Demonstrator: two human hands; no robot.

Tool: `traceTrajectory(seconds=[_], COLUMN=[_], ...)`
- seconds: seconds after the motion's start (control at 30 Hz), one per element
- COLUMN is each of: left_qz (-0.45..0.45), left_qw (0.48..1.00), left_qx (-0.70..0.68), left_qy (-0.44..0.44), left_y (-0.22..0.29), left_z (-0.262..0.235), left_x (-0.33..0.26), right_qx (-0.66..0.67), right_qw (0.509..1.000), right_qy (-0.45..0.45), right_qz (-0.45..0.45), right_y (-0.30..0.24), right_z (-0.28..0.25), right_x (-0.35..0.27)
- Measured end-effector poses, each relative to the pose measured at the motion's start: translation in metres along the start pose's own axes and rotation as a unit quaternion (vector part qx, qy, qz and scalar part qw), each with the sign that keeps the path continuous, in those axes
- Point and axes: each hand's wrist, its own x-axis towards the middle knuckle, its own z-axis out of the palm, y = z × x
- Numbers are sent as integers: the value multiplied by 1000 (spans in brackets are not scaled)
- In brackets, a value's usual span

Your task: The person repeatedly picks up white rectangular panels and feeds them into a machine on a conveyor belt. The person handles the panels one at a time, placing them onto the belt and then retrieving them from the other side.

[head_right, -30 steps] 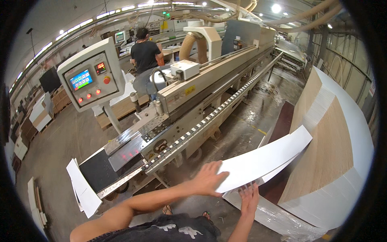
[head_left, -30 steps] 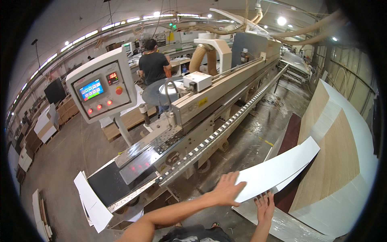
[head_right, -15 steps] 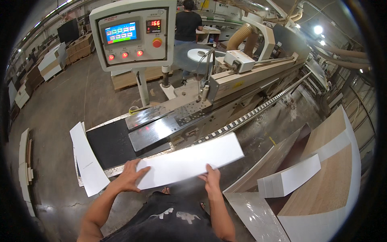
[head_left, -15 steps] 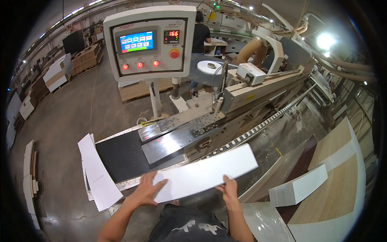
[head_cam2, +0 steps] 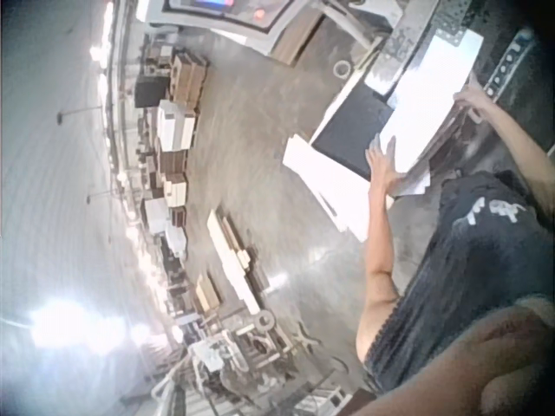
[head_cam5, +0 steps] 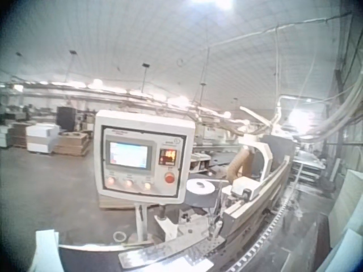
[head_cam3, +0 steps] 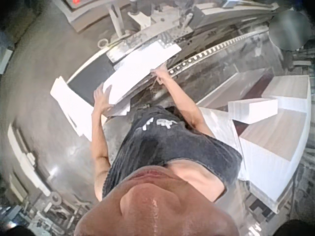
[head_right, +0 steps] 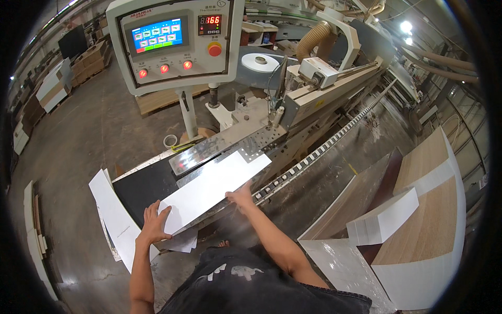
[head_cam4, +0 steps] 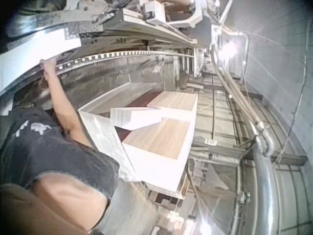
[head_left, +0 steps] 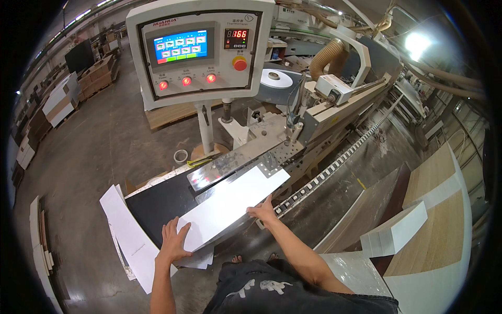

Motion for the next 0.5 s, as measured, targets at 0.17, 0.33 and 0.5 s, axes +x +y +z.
traceTrajectory(seconds=[0.17, 0.33, 0.5], left_qz=[-86, -176, -184], left_qw=[991, 965, 952], left_qx=[-10, -49, -36], left_qy=[103, 186, 242], left_y=[-2, -7, 15], left_z=[3, 40, 71], left_x=[18, -2, -1], right_qx=[-145, -285, -390], right_qw=[986, 952, 892], right_qy=[65, 73, 102], right_qz=[-45, -86, -204], right_y=[36, 3, 16], right_z=[-16, -2, -15], right_x=[67, 50, 52])
